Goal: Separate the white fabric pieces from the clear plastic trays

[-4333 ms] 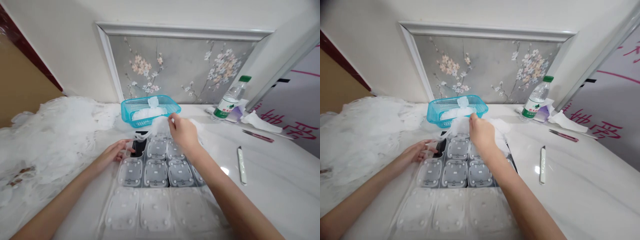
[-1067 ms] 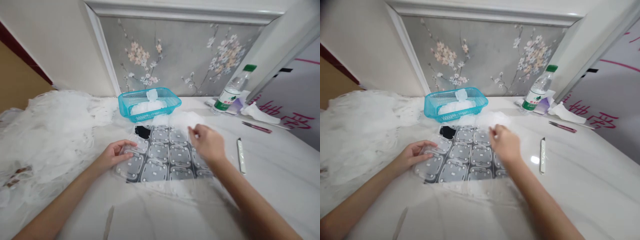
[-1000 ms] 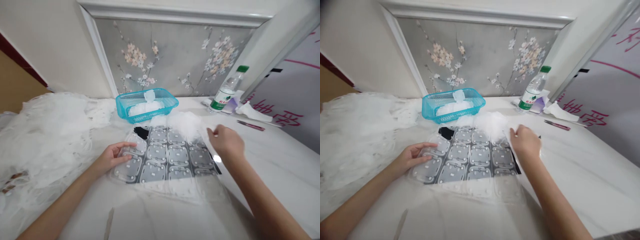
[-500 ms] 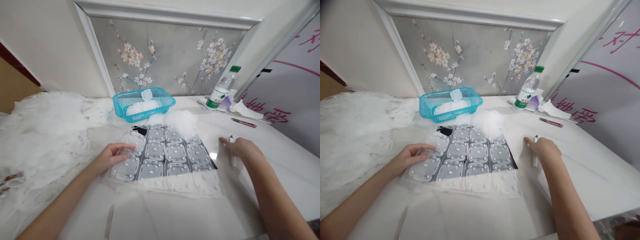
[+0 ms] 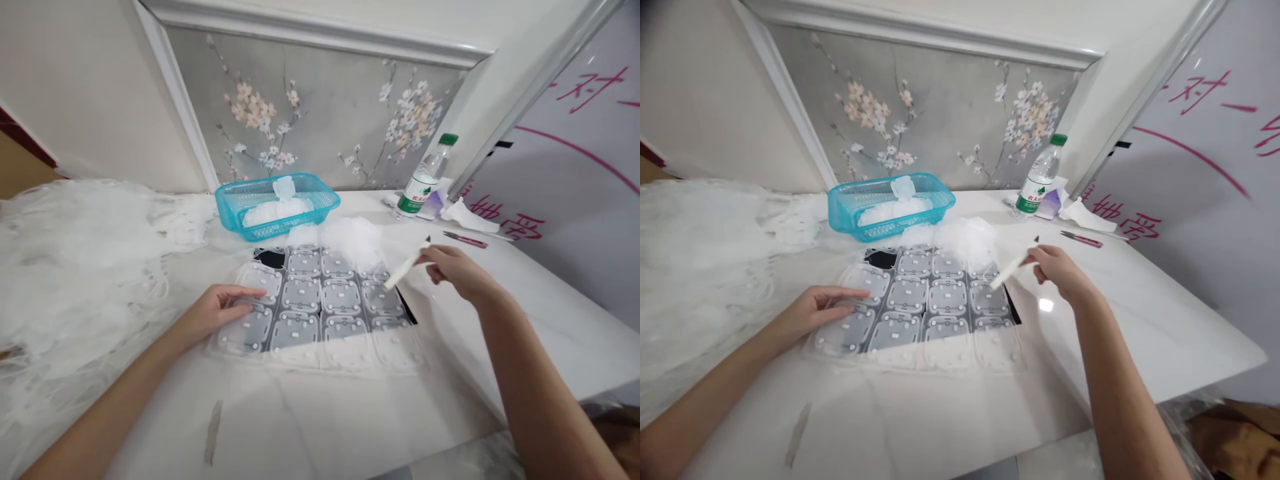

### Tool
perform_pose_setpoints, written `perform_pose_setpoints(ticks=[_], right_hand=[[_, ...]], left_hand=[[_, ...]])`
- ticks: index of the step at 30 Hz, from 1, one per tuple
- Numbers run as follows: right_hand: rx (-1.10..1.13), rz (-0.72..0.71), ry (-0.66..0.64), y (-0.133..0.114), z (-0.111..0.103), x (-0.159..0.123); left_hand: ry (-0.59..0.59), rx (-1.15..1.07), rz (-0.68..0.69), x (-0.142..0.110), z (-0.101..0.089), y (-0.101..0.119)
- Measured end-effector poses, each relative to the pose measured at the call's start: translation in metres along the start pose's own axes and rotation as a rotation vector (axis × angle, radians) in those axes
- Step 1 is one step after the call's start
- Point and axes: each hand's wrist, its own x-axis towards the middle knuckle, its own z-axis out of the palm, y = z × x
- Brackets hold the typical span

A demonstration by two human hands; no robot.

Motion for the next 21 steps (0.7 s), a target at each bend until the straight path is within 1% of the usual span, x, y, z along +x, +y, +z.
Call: perform_pose_setpoints(ticks=[1,3,5,7,9,10,12,14,16,18,21], right_hand=[[0.080,-0.028,-0.013,-0.013,0.008,-0.001],[0.459,-0.091,-0.135,-0.043,0.028,-0.003],[0.695,-0.106,-0.210,-0.075,0.051,-0.004],[0.896,-0.079,-0.259,-0.103,0.075,-0.004],[1.040,0.000,-0.366,-0.121,0.096,-0.005],[1.079,0.047,-0.438,-0.126,0.106,-0.006],[1.090,0.127,-0.567,-0.128,0.123,-0.011],[1.037,0.133,-0.644,-0.121,0.135,-0.018],[0.975,0.088,-0.681,-0.111,0.144,-0.025],[0.967,0.051,-0.692,-0.100,0.151,-0.029],[1.122,0.026,-0.677,-0.090,0.156,-0.029]], left_hand=[[0.004,0.000,-0.004,0.000,0.000,0.000],[0.010,0.005,-0.015,-0.001,0.000,0.000],[0.005,0.010,-0.019,-0.001,0.000,0.001],[-0.001,0.002,-0.018,-0.002,-0.001,0.002],[0.000,-0.026,-0.015,-0.002,0.000,0.003],[0.004,-0.043,-0.015,-0.002,0.000,0.003],[0.013,-0.066,-0.012,-0.002,0.000,0.004],[0.015,-0.074,-0.004,-0.002,0.001,0.004],[0.014,-0.075,0.002,-0.002,0.001,0.004],[0.014,-0.077,0.003,-0.002,0.001,0.005],[0.025,-0.089,-0.010,-0.002,0.001,0.005]])
